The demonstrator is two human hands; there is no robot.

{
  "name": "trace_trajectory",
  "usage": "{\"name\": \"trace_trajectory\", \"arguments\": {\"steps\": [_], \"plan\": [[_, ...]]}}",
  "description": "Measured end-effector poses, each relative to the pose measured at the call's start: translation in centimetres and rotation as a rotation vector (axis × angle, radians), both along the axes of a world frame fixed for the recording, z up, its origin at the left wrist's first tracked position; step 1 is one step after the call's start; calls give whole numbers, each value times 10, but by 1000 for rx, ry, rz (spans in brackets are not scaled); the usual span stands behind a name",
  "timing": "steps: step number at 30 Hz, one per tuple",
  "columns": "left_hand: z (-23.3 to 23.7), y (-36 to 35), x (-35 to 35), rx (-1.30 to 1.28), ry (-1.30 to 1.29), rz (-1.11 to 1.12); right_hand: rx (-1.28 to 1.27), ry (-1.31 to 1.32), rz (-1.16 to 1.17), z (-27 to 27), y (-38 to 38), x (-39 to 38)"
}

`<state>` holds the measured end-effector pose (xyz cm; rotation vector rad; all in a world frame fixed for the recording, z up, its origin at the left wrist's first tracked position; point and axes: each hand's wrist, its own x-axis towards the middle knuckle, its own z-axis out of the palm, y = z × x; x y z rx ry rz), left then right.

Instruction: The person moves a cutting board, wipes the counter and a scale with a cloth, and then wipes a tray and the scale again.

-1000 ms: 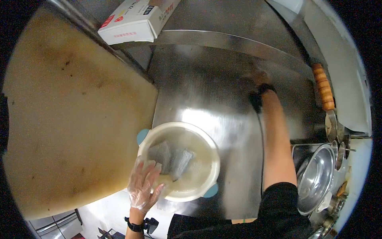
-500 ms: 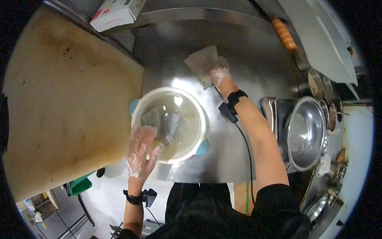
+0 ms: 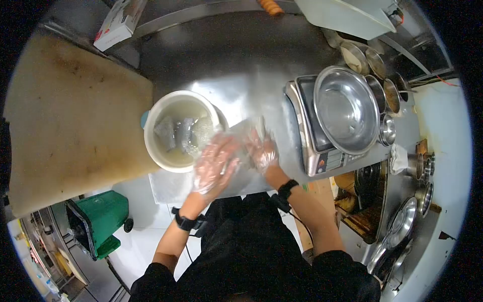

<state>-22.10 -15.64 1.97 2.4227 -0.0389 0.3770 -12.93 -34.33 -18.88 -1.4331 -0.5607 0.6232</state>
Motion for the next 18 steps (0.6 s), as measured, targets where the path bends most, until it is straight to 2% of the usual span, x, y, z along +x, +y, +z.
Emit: {"name": "trace_trajectory", "arguments": {"steps": [1, 2, 3, 4, 5, 6, 7, 8, 9, 10, 12, 15, 16, 18], "plan": [[-16, -20, 2, -100, -48, -7, -636, -274, 168, 30, -5, -12], [-37, -47, 8, -307, 334, 20, -1272, -543, 325, 66, -15, -21], [-62, -59, 14, -299, 332, 20, -1042, -794, 277, 94, -26, -24], [-85, -68, 19, -242, 422, 118, -1040, -792, 273, 99, -39, -23], [-87, -76, 26, -183, 510, 217, -923, -814, 169, 103, -54, -20], [-88, -88, 28, -179, 510, 214, -805, -831, 65, 104, -66, -19], [-76, -99, 32, -18, 690, 185, -752, -817, -29, 132, -71, -18], [-68, -109, 36, 147, 866, 152, -752, -813, -35, 135, -78, -19], [-66, -118, 39, 203, 973, 114, -704, -721, -128, 137, -87, -19], [-78, -124, 36, 210, 971, 108, -652, -629, -219, 138, -97, -18], [-111, -135, 29, 368, 672, 210, -647, -658, -252, 135, -112, -20], [-101, -114, 60, 289, 651, 96, -753, -403, -267, 133, -125, -28], [-128, -110, 78, 386, 533, 137, -753, -401, -272, 137, -128, -29], [-110, -94, 112, 309, 457, 149, -785, -353, -245, 150, -134, -32]]}}
